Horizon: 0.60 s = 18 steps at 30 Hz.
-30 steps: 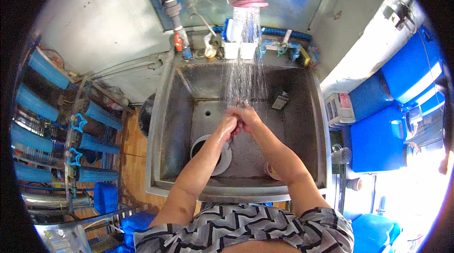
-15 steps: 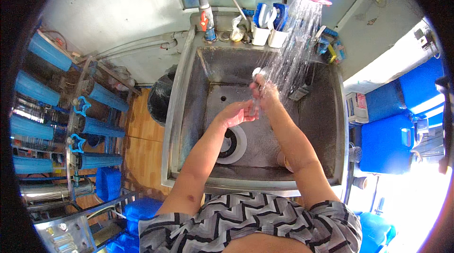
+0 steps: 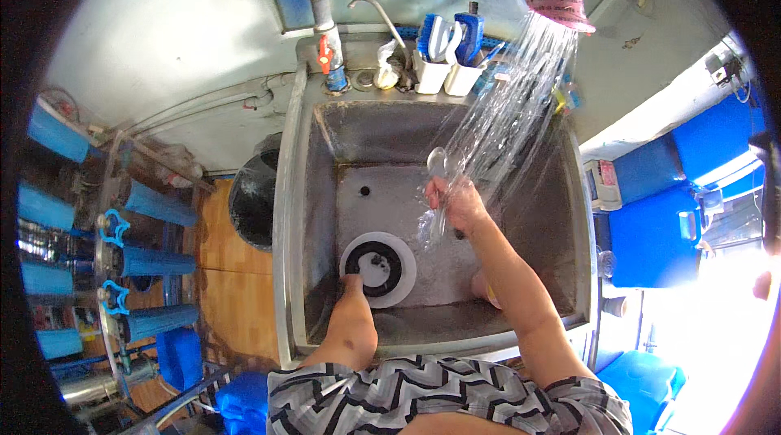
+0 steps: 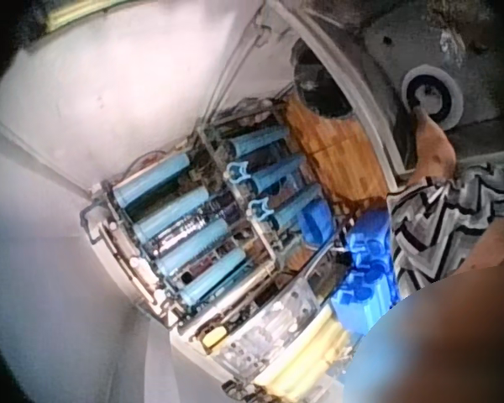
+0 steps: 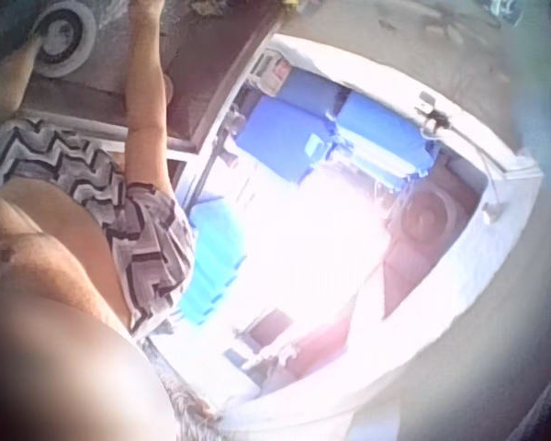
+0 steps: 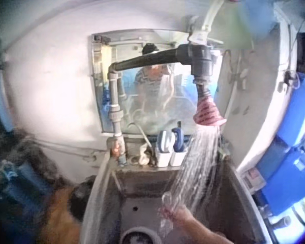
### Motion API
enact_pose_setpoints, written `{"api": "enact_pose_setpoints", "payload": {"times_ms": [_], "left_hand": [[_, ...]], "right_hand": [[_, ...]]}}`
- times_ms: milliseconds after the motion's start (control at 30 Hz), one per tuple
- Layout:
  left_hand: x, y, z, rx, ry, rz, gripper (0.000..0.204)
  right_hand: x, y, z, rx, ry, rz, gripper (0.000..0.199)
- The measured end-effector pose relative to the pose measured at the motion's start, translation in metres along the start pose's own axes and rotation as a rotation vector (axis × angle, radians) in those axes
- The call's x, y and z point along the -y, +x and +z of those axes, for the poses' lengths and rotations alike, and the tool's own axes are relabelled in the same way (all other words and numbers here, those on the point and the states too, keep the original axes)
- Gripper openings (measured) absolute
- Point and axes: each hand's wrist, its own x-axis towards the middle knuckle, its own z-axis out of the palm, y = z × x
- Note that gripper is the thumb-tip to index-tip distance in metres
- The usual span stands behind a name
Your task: The person washes a glass, a mug, a black bowl, and a white plate in a sink using a sponge and running water. They rinse each item and place them on a nearby counter.
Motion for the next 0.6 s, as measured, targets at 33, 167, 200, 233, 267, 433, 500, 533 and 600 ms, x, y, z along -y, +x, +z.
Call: {"api": "enact_pose_setpoints", "payload": {"times_ms": [33,167,200,233,267,433,500,533,600], "left_hand": [[-0.003,-0.001,-0.001,-0.002,-0.004,-0.011,0.036],[-0.016,0.001,-0.008,-0.029,-0.124,0.002,0.034],[-0.023,0.001,-0.013,-0.045,-0.236,0.068,0.034],[-0.029,-0.003,-0.02,-0.055,-0.494,0.217,0.038],[-0.04,-0.009,-0.026,-0.088,-0.619,0.281,0.032],[-0.098,-0.038,-0.079,0.382,-1.164,0.283,0.046],[-0.127,-0.049,-0.095,0.42,-1.164,0.315,0.053],[-0.14,-0.053,-0.104,0.438,-1.162,0.31,0.058],[-0.158,-0.061,-0.128,0.744,-1.171,0.346,0.048]], "right_hand": [[0.004,-0.002,0.005,-0.055,0.042,0.023,0.016],[0.024,-0.01,0.025,-0.145,0.071,0.019,0.028],[0.027,-0.011,0.028,-0.152,0.02,0.088,0.027],[0.028,-0.011,0.032,-0.118,-0.017,0.094,0.027],[0.027,-0.009,0.034,-0.085,-0.054,0.097,0.027],[0.004,-0.009,0.017,0.007,-0.679,-0.004,0.029],[-0.013,-0.014,0.009,0.068,-1.283,-0.24,0.029],[-0.02,-0.022,0.001,0.187,-1.339,-0.406,0.026],[-0.03,-0.036,-0.014,0.325,-1.526,-0.485,0.023]]}}
